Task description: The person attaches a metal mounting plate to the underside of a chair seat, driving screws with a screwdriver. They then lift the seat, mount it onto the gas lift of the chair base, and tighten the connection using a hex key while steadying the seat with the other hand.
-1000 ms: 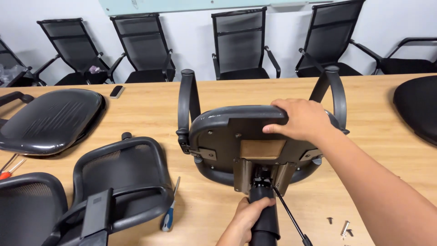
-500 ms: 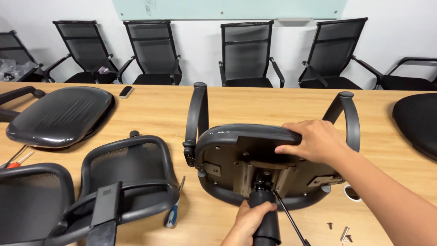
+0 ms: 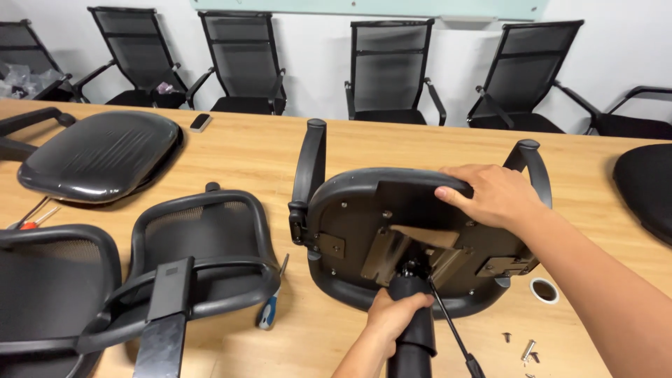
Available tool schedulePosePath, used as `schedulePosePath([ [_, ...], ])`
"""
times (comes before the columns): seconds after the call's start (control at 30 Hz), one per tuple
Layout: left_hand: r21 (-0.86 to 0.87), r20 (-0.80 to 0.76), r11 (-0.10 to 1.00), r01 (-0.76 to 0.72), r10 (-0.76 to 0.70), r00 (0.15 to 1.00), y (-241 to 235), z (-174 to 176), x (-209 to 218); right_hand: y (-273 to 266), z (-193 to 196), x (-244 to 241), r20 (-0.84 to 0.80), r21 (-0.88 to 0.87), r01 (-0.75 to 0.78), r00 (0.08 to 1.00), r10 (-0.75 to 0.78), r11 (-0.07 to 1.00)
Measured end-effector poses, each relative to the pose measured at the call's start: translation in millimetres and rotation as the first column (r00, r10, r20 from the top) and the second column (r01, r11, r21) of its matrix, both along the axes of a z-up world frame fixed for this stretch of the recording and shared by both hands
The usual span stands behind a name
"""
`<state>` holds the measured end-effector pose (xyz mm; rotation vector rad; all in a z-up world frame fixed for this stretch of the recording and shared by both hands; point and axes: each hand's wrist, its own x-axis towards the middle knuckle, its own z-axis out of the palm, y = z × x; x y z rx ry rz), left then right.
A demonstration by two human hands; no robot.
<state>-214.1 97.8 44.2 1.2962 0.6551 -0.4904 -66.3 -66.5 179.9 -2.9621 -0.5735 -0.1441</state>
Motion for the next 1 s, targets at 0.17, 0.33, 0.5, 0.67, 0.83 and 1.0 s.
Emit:
schedulePosePath([
  [0.17,0.014,-0.015,1.0,-0.009,0.009,1.0,2,13,8,8,-4,6,0.091,0.024,0.013,0.996,-0.015,1.0],
  [0.33,0.047,0.025,0.999,0.005,-0.006,1.0,-1,13,9,15,15,1,-0.033,-0.05,0.143,0.989,-0.145,0.988],
  [0.5,0.055,0.004,0.998,-0.009,0.009,1.0,1,18,5,1,-2,6,-0.027,-0.006,0.123,0.992,-0.123,0.992],
  [0.67,0.015,0.016,1.0,0.001,-0.001,1.0,-2,11,0,-7,-2,-12,-0.016,0.076,0.129,0.992,-0.128,0.989],
  [0.83,-0.012,0.033,0.999,0.032,-0.032,0.999,2,10,-7,-1,3,-39,0.088,0.115,0.04,0.995,-0.05,0.993],
  [1.0,-0.042,0.044,0.998,0.051,-0.05,0.998,4,12,-12,5,2,-63,0.152,0.096,0.036,0.987,-0.051,0.995],
])
